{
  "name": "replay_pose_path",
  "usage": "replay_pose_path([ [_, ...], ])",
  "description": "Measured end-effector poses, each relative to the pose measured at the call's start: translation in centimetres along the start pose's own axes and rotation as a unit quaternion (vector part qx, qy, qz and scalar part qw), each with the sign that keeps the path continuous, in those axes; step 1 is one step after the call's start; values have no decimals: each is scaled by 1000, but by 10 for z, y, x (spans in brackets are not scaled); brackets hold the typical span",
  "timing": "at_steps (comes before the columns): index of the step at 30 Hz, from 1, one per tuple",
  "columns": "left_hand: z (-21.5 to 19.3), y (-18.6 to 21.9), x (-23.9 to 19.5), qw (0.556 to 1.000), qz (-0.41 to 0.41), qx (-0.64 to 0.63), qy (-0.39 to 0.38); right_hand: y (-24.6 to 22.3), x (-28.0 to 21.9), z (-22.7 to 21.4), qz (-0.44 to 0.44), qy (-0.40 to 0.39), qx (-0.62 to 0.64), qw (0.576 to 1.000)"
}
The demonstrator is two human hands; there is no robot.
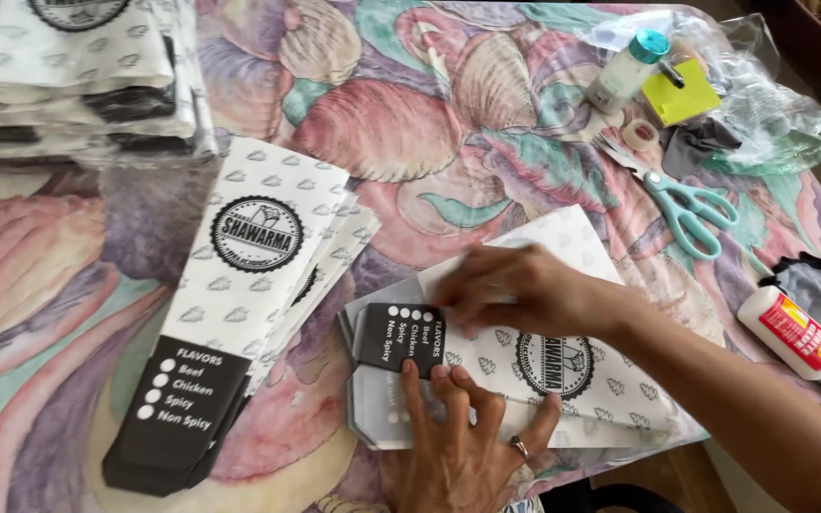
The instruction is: Folding and securing paper shawarma wraps with tape at a workspace.
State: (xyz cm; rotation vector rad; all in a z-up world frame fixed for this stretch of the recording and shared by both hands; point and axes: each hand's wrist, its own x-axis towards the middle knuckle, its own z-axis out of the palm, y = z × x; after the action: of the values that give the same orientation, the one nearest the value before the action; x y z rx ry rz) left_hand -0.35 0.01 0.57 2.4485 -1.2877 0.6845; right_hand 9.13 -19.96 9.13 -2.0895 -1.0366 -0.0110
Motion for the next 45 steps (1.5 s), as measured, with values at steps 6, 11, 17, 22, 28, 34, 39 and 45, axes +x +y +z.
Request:
replay_pose_path([
  [6, 12, -1, -9, 980, 55, -13, -193, 8, 69, 37, -46, -13, 15, 999],
  [11, -11, -5, 4, 991, 40, -28, -128, -10, -17, 16, 25, 15, -40, 999],
  [17, -27, -10, 17, 992, 34, -75, -92, -22, -191, -9, 194, 215, -206, 935],
  [22, -51, -32, 45, 955, 150, -25, -256, -24, -226, 18, 352, 385, -207, 827],
  [28, -42, -51, 53, 936, 304, 57, -168, -29, -225, 13, 413, 392, -180, 802],
  [34, -79, -98, 67, 967, 252, 10, -23, -24, -235, 14, 405, 343, -236, 814],
  [39, -94, -176, 44, 975, -176, -72, 115, -34, -219, 14, 400, 372, -208, 811],
  [45, -84, -225, -10, 931, -320, -29, -174, -35, -218, 15, 363, 384, -187, 828],
])
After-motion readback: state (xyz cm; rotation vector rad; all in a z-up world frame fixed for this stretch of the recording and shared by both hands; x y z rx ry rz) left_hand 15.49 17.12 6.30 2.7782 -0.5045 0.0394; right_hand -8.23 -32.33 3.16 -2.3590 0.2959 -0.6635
